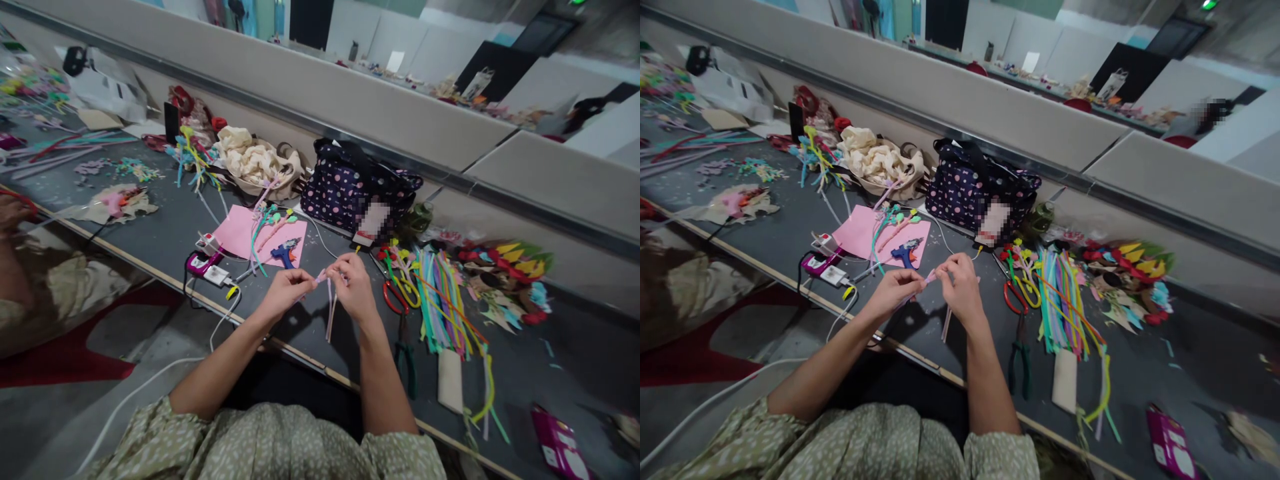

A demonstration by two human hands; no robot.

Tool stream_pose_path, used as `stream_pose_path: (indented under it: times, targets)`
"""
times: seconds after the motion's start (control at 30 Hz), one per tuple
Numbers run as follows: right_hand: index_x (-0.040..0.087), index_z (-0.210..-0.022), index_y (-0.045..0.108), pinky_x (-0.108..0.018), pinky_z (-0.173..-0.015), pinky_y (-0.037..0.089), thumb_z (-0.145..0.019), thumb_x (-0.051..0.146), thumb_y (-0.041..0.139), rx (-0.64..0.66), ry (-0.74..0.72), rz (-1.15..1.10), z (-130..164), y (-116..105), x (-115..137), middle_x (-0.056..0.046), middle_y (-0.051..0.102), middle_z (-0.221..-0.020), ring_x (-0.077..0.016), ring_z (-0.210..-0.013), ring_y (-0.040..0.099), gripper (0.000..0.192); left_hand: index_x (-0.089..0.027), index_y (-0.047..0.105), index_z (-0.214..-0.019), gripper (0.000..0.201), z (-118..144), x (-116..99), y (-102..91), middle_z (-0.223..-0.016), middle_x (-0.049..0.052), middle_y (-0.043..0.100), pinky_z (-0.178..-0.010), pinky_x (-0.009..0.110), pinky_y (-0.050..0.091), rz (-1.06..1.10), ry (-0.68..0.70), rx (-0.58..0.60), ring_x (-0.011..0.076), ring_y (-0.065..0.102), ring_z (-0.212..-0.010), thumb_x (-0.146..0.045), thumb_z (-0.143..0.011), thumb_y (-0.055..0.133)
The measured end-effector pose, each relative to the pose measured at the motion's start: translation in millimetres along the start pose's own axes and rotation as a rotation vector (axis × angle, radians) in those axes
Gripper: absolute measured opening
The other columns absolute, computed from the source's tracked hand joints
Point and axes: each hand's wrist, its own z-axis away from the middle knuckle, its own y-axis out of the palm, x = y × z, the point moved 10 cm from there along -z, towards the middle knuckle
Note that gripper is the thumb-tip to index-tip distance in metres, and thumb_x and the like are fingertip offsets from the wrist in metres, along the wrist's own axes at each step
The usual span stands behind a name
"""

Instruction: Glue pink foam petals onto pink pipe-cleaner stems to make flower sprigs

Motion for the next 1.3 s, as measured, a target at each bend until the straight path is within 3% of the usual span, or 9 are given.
stream_pose_path:
  times: [1.3]
  targets:
    - [0.021,-0.081,0.064,-0.039,-0.083,0.043,-0.09,0.015,0.05,-0.037,-0.061,0.091,3,-4,13,-0.007,0.051,-0.09,-0.0234,-0.092,0.05,0.017,-0.013,0.068,-0.068,0.018,-1,-4,2.6,-0.059,-0.002,0.056,-0.051,0.021,0.038,-0.029,0.001,-0.005,0.0077,0.045,-0.052,-0.031,-0.066,0.073]
